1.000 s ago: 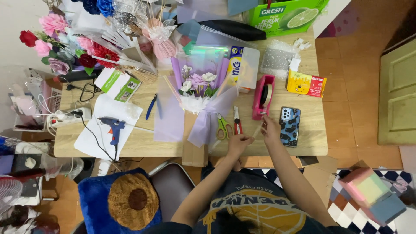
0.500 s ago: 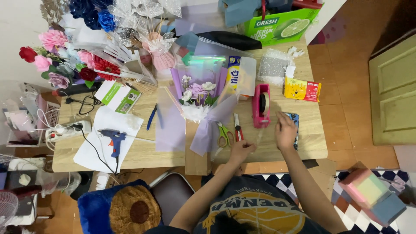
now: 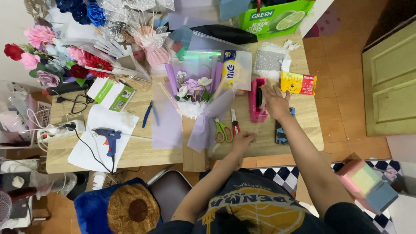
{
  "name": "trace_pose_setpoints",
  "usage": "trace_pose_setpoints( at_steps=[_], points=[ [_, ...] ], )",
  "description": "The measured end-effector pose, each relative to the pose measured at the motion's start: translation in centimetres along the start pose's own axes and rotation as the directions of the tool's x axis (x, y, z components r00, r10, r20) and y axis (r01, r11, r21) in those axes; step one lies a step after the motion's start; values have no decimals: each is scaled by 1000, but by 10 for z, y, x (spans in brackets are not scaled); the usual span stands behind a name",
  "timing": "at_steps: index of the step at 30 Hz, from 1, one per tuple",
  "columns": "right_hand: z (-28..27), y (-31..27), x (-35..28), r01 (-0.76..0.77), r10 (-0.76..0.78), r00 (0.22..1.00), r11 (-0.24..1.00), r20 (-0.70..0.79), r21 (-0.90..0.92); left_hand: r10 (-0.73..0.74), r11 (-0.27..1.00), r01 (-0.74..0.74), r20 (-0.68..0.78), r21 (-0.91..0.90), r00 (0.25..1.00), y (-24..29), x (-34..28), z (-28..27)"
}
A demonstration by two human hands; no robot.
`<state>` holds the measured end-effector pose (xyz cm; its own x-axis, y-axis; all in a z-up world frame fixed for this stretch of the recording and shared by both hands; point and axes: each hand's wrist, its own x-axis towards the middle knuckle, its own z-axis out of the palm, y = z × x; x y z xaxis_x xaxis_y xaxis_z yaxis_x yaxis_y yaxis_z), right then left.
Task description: The person wraps a bouquet of artificial flowers in translucent purple paper. They fold the paper around the stems, adjust the layers, and secure the wrapping with a piece of tape.
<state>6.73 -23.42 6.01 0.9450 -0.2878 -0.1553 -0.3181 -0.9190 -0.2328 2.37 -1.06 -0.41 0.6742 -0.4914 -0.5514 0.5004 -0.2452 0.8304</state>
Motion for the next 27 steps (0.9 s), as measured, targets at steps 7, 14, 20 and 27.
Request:
trace_pose_setpoints(
  at_steps=[7,14,20,27],
  points=[
    [0,-9,-22,-141,151,988,965,-31,220,-27,999,28,38,-26,999,-18,18,18],
    [118,7,-81,-350,639,765,308,80,885,-82,993,88,86,-75,993,-27,24,22],
    [92,-25,-84,-330,660,713,19,236,944,-88,994,95,140,-48,986,-34,29,31],
    [71,-37,-83,-273,569,743,-223,352,936,-135,990,139,98,-28,986,-20,18,26]
  ],
)
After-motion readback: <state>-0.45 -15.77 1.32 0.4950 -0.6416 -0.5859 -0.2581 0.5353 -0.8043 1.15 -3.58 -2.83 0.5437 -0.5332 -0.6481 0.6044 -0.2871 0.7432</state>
